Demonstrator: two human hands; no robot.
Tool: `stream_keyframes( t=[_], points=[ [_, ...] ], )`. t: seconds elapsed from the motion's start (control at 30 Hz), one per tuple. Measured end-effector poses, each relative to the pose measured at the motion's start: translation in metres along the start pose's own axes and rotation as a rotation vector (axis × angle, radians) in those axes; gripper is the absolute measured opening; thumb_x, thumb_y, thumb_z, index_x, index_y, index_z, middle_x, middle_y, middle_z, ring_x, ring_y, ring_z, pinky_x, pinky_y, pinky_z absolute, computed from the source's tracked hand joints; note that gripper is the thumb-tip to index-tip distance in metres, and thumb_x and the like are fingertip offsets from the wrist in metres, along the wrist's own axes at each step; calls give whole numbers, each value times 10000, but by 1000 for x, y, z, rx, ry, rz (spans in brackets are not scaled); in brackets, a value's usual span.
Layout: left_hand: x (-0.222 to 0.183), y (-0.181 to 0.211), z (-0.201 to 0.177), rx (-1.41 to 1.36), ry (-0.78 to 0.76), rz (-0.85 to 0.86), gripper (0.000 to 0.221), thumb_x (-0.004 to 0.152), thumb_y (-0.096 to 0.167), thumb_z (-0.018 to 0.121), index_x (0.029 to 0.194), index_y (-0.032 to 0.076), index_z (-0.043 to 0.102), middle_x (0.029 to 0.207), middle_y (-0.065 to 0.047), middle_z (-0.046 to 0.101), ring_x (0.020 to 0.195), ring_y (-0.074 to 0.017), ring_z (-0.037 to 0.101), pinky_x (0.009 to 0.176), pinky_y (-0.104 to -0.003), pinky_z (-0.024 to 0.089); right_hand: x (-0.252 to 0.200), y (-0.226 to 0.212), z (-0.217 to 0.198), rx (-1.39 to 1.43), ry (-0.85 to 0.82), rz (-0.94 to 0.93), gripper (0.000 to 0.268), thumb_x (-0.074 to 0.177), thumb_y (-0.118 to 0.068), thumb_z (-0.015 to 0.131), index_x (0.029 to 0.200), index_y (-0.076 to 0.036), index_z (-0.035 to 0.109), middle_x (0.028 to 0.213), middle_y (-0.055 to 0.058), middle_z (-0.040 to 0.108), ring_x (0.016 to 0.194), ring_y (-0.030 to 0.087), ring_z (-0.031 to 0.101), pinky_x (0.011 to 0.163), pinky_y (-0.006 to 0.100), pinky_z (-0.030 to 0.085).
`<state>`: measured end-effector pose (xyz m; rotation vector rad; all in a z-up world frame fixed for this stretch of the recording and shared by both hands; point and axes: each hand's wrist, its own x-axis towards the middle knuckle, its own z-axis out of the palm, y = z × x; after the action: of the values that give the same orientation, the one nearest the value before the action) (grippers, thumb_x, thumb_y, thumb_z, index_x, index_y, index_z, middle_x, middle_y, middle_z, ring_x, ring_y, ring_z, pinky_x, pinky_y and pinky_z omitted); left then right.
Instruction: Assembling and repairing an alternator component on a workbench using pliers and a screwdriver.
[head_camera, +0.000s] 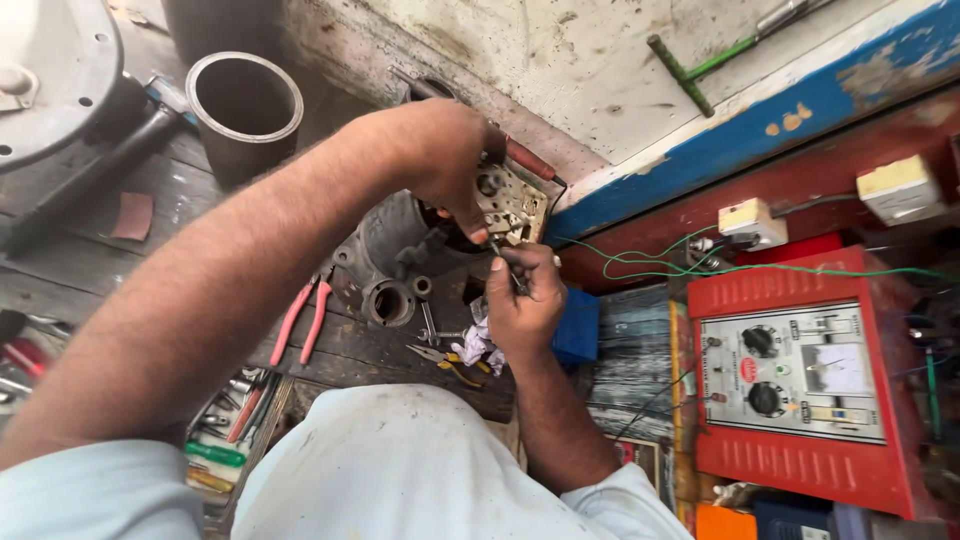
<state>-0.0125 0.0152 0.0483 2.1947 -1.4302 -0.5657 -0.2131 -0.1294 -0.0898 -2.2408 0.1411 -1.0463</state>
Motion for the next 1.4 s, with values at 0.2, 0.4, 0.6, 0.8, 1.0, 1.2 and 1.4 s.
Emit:
stream_keyframes(
  t=[0.2,0.4,0.6,0.8,1.0,1.2,1.4],
  points=[
    [10,16,0,323,-108,-31,619,665,338,940,1201,116,721,1039,-91,777,986,-269,757,931,-384,597,11,19,-9,425,75,92,96,1032,-49,632,1119,-41,593,1041,13,660,909,59,595,799,220,498],
    [13,8,2,241,-24,33,678,601,278,952,1214,123,709,1037,-92,782,1022,-262,736,973,-390,564,30,11,-7,473,-67,243,319,1049,-86,598,1343,28,644,1220,53,702,1054,87,623,957,226,515],
    [9,10,2,202,-2,-12,862,580,287,966,1358,150,621,1087,-109,755,1055,-292,712,970,-414,557,24,23,6,491,-31,264,385,974,-118,762,1313,25,650,1143,38,716,1028,91,641,945,249,527],
    [8,11,-2,181,-60,-72,871,615,272,950,1404,186,593,1174,-78,743,1118,-272,700,1027,-429,523,29,15,10,390,9,196,313,992,-71,755,1280,32,685,1071,10,712,976,58,623,901,223,523],
    [15,-12,11,181,103,182,1011,464,243,996,1378,109,583,1258,-115,684,1183,-302,633,1042,-421,478,25,15,18,347,25,142,218,1014,-63,684,1221,6,686,1002,2,706,873,37,604,782,207,510],
    [11,3,8,218,-10,24,996,530,305,991,1417,137,572,1280,-100,691,1214,-280,640,1065,-405,495,23,20,11,357,65,130,204,1023,-69,678,1212,6,698,1004,10,708,918,60,637,842,228,532],
    [6,11,4,269,-23,1,970,547,340,982,1420,172,594,1176,-118,745,1146,-294,689,1014,-418,543,19,41,1,386,-47,126,201,1016,-76,705,1197,11,705,1023,25,703,963,97,631,885,258,517]
  ],
)
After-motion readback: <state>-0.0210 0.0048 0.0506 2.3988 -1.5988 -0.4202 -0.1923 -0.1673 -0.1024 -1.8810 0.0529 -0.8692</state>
